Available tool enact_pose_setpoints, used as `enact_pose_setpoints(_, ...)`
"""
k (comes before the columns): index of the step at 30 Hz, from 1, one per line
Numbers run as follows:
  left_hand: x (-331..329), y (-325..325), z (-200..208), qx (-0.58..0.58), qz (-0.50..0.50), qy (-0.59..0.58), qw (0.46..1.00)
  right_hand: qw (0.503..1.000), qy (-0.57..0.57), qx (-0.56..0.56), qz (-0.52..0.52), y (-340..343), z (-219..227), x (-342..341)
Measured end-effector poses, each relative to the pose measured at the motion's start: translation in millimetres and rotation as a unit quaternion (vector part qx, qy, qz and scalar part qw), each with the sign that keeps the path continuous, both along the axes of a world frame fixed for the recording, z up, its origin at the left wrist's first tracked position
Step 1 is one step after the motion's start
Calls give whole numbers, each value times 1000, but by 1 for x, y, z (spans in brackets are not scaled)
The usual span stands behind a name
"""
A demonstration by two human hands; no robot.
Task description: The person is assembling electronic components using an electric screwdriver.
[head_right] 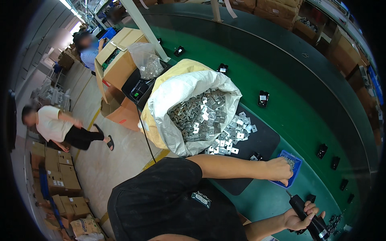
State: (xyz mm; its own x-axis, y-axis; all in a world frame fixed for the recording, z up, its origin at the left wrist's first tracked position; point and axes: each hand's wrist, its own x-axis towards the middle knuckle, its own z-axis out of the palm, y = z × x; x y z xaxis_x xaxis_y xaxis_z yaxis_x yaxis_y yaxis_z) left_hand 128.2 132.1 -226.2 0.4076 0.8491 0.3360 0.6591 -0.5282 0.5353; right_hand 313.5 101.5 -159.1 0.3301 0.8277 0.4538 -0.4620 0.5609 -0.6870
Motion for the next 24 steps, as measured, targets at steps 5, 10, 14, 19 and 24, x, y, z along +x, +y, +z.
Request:
enact_pose_setpoints(5,7,4,-9,-10,-2,6,1000,1000,4,6,2,0,-4,3)
enact_pose_setpoints(10,4,4,-7,-14,-33,19,999,1000,9,-9,-25,0,-5,1)
enact_pose_setpoints(14,4,1,-6,-16,-27,42,999,999,5,-14,-34,0,-6,-1)
enact_pose_setpoints(19,-1,-3,-3,-30,-40,-50,997,999,2,-24,-44,0,-5,0)
enact_pose_setpoints(24,-29,-30,24,-59,-54,-186,979,1000,14,-10,-9,-3,-6,9)
